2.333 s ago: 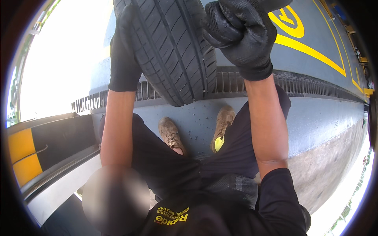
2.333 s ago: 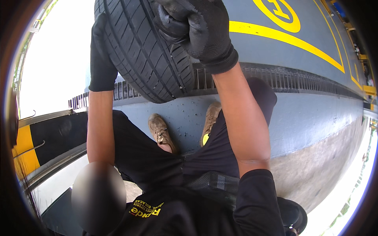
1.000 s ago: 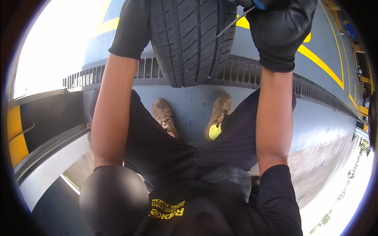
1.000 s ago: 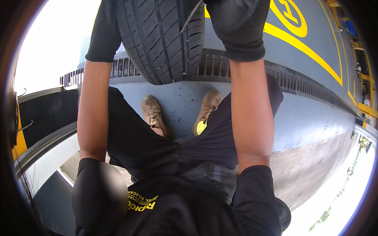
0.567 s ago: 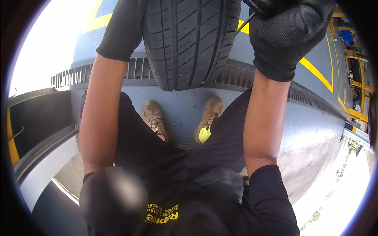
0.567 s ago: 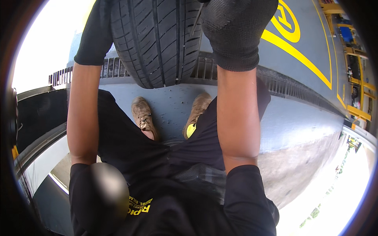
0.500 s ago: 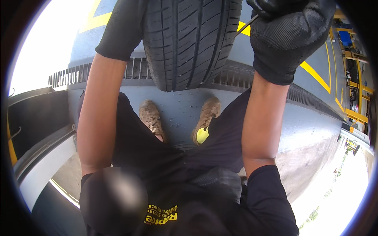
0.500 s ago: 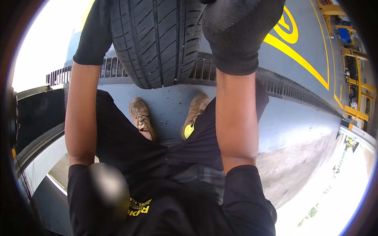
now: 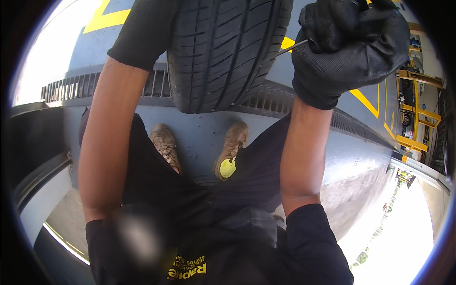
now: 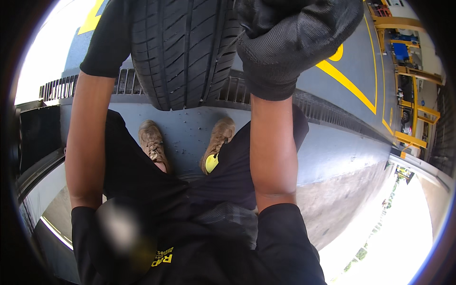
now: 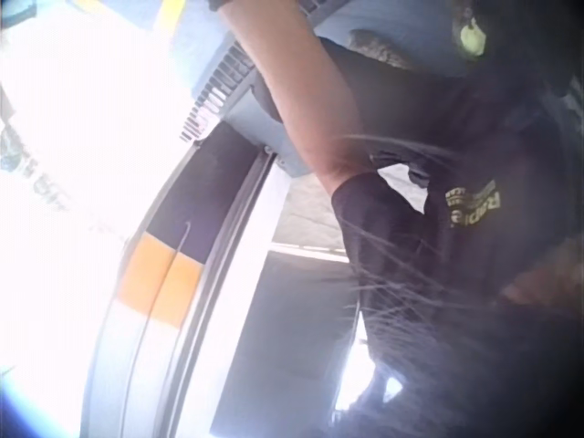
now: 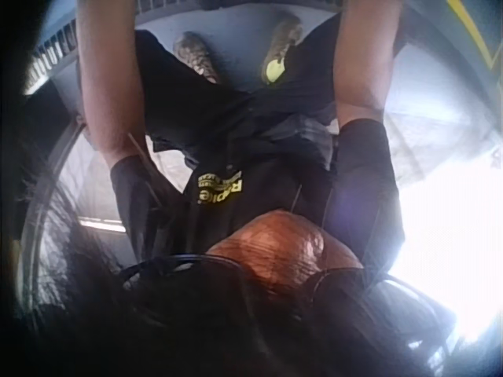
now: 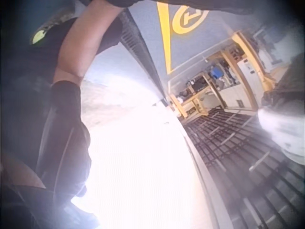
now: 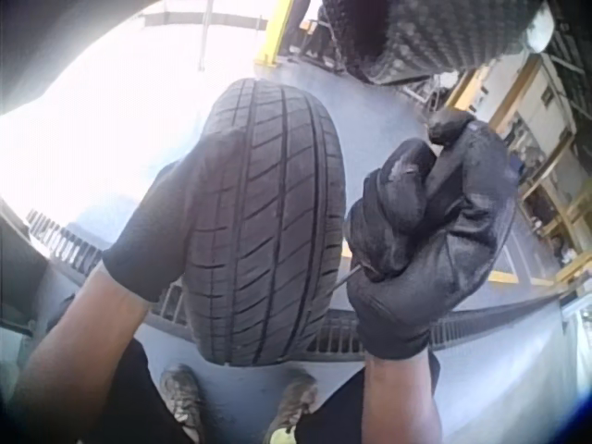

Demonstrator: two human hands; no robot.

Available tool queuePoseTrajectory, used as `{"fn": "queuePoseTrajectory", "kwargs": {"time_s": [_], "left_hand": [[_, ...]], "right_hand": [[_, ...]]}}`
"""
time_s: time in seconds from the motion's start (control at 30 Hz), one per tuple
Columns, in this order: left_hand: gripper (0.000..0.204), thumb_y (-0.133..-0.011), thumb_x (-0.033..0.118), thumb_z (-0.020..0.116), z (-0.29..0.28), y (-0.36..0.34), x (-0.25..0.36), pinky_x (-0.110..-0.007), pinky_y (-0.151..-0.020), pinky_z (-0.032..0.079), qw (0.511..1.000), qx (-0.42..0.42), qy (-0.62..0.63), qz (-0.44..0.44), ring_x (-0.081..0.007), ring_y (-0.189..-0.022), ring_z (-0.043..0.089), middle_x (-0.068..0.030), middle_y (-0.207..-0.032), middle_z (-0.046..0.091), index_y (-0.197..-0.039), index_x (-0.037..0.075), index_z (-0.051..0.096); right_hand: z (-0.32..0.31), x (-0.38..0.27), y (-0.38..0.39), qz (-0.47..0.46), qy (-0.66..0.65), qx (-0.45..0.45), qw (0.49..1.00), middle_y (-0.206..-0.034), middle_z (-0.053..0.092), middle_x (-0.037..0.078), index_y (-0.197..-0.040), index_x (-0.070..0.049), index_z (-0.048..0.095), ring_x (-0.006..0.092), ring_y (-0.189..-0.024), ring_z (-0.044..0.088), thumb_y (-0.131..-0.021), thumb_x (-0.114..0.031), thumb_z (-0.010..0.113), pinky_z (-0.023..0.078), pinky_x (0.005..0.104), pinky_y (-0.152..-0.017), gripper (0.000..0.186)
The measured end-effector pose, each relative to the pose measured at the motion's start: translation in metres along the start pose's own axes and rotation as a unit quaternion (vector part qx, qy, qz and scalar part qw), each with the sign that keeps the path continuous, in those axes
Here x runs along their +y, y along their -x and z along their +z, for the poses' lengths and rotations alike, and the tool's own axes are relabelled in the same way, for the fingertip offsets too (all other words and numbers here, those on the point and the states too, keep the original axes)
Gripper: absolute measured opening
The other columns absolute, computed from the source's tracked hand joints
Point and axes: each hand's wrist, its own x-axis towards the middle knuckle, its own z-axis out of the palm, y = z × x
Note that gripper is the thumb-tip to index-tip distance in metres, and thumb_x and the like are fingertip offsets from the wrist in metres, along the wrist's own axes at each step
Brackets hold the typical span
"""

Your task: The person is sitting on the floor and using a screwdriver to remove a nail from a car tire. They repeatedly probe and pull at the puncture site to extract the embedded object.

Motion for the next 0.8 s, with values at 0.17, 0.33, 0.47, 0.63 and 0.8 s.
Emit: {"fn": "queuePoseTrajectory", "kwargs": {"time_s": [0.17, 0.33, 0.47, 0.63, 0.8], "left_hand": [[0.045, -0.108, 0.036, 0.055, 0.008, 0.006, 0.011, -0.029, -0.097, 0.051, 0.959, -0.021, -0.237, 0.151, -0.0155, -0.111, 0.063, -0.0092, -0.127, 0.066, -0.138, 0.003, 0.059], [0.045, -0.107, 0.036, 0.056, 0.038, 0.012, 0.026, -0.029, -0.097, 0.051, 0.988, -0.003, 0.156, 0.003, -0.0154, -0.110, 0.064, -0.0082, -0.126, 0.066, -0.136, 0.002, 0.061], [0.043, -0.108, 0.033, 0.055, 0.036, 0.014, 0.029, -0.030, -0.098, 0.050, 0.986, -0.036, 0.156, -0.043, -0.0169, -0.114, 0.063, -0.0088, -0.127, 0.065, -0.135, 0.000, 0.061], [0.041, -0.109, 0.029, 0.050, 0.037, 0.005, 0.012, -0.032, -0.102, 0.048, 0.998, -0.038, -0.027, 0.042, -0.0201, -0.120, 0.060, -0.0131, -0.130, 0.063, -0.138, 0.001, 0.059], [0.038, -0.109, 0.023, 0.048, 0.035, -0.003, 0.006, -0.034, -0.103, 0.049, 0.971, -0.043, -0.198, 0.128, -0.0264, -0.120, 0.062, -0.0171, -0.134, 0.062, -0.140, 0.003, 0.058]], "right_hand": [[-0.019, 0.026, -0.008, 0.118, -0.152, -0.197, 0.961, -0.076, 0.052, 0.009, -0.112, -0.002, 0.060, 0.0076, -0.038, 0.033, -0.110, -0.036, 0.048, 0.028, 0.0242, -0.034, 0.036], [-0.018, 0.034, -0.011, 0.144, -0.331, -0.294, 0.885, -0.097, 0.057, 0.016, -0.101, 0.000, 0.057, 0.0088, -0.041, 0.039, -0.110, -0.035, 0.048, 0.036, 0.0239, -0.037, 0.038], [-0.047, 0.034, -0.001, 0.068, -0.410, -0.196, 0.888, -0.097, 0.055, 0.012, -0.101, -0.001, 0.052, 0.0101, -0.043, 0.039, -0.110, -0.037, 0.051, 0.037, 0.0245, -0.037, 0.037], [-0.069, 0.011, 0.014, 0.159, -0.354, -0.106, 0.915, -0.072, 0.052, 0.005, -0.120, -0.004, 0.060, 0.0102, -0.038, 0.035, -0.111, -0.044, 0.040, 0.034, 0.0256, -0.036, 0.046], [-0.070, -0.012, 0.016, 0.134, -0.242, 0.042, 0.960, -0.063, 0.048, 0.002, -0.125, -0.007, 0.062, 0.0098, -0.036, 0.033, -0.111, -0.047, 0.037, 0.030, 0.0258, -0.034, 0.049]]}}
